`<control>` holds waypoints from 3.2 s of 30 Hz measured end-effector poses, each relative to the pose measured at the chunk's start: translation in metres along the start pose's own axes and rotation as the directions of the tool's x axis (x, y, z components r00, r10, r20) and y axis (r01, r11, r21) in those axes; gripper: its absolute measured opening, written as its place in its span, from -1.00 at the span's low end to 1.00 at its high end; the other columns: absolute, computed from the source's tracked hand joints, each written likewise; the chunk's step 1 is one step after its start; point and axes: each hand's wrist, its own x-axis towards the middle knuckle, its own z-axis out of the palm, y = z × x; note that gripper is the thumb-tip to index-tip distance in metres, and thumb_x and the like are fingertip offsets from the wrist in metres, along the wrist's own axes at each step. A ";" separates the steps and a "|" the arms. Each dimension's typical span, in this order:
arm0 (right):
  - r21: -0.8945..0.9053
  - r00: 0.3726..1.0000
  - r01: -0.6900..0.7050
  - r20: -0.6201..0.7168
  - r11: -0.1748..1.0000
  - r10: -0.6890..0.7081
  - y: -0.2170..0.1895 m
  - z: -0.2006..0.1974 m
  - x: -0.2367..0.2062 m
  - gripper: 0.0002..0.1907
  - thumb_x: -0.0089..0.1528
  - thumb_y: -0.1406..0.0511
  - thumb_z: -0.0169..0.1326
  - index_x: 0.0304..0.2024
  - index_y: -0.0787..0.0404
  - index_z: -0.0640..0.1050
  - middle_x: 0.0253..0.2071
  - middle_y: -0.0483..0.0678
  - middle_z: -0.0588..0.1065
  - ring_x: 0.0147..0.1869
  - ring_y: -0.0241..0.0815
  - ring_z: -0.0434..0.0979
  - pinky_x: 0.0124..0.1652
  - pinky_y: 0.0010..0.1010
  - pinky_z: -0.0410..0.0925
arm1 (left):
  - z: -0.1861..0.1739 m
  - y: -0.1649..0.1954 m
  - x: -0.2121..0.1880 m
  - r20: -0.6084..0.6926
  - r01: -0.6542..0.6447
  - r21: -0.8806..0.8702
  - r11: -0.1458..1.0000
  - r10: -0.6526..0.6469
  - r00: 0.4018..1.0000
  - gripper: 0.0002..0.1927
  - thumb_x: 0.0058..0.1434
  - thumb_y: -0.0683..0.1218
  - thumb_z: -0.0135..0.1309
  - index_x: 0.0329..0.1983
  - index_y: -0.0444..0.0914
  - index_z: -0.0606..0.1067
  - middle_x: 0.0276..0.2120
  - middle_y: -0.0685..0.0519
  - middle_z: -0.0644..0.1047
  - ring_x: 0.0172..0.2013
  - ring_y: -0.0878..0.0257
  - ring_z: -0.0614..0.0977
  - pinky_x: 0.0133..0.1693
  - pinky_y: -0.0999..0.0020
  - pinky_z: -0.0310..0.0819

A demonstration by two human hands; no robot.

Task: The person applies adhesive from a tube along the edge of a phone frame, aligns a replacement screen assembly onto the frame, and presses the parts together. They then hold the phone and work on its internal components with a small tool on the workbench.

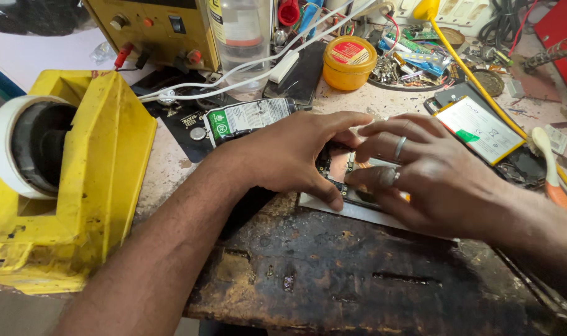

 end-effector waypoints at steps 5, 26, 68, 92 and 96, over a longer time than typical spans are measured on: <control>0.065 0.995 -0.094 0.047 0.993 0.092 0.007 0.002 -0.005 -0.60 0.00 0.32 0.17 -0.09 -0.10 0.67 0.08 -0.08 0.45 0.44 0.09 0.24 0.32 0.17 0.07 | 0.001 0.002 -0.003 -0.024 0.022 -0.067 0.998 -0.024 0.999 0.35 -0.31 0.00 0.54 0.51 -0.23 -0.02 0.15 -0.10 0.56 0.21 0.12 0.57 0.20 0.26 0.43; 0.268 0.969 -0.242 0.106 0.933 0.221 0.037 -0.011 -0.034 -0.70 0.16 0.29 0.18 -0.05 0.00 0.69 -0.06 -0.05 0.61 0.16 -0.01 0.57 0.06 -0.14 0.42 | -0.001 0.000 -0.004 -0.013 0.014 -0.032 0.999 -0.015 1.000 0.35 -0.20 0.08 0.54 0.53 -0.18 -0.07 0.24 -0.11 0.50 0.26 0.11 0.52 0.23 0.24 0.37; 0.260 0.871 -0.488 0.207 0.834 0.445 0.008 0.001 -0.015 -0.65 0.15 0.16 0.23 -0.02 0.07 0.67 -0.28 -0.07 0.68 -0.29 -0.20 0.73 -0.28 -0.33 0.52 | -0.001 -0.003 -0.002 0.021 0.065 0.040 0.997 -0.066 0.998 0.34 -0.24 0.08 0.52 0.53 -0.22 -0.02 0.26 -0.04 0.49 0.30 0.15 0.47 0.29 0.26 0.29; -0.201 0.699 -0.607 0.325 0.769 0.637 -0.007 0.015 0.016 -0.77 0.21 0.00 0.19 -0.20 -0.14 0.70 -0.35 -0.06 0.66 -0.25 -0.04 0.68 -0.20 -0.19 0.49 | -0.005 -0.003 -0.005 -0.026 0.021 0.072 0.997 -0.019 0.999 0.38 -0.32 0.08 0.57 0.51 -0.24 -0.01 0.09 -0.07 0.57 0.15 0.06 0.57 0.16 0.27 0.42; -0.076 0.723 -0.618 0.335 0.782 0.604 -0.008 0.024 0.015 -0.76 0.20 0.04 0.14 -0.19 -0.07 0.66 -0.29 -0.04 0.63 -0.07 0.13 0.52 -0.15 -0.02 0.38 | -0.004 -0.003 -0.007 -0.013 0.035 0.067 0.997 -0.034 0.999 0.39 -0.34 0.09 0.56 0.52 -0.23 0.00 -0.12 0.00 0.62 0.00 0.10 0.64 0.08 0.28 0.48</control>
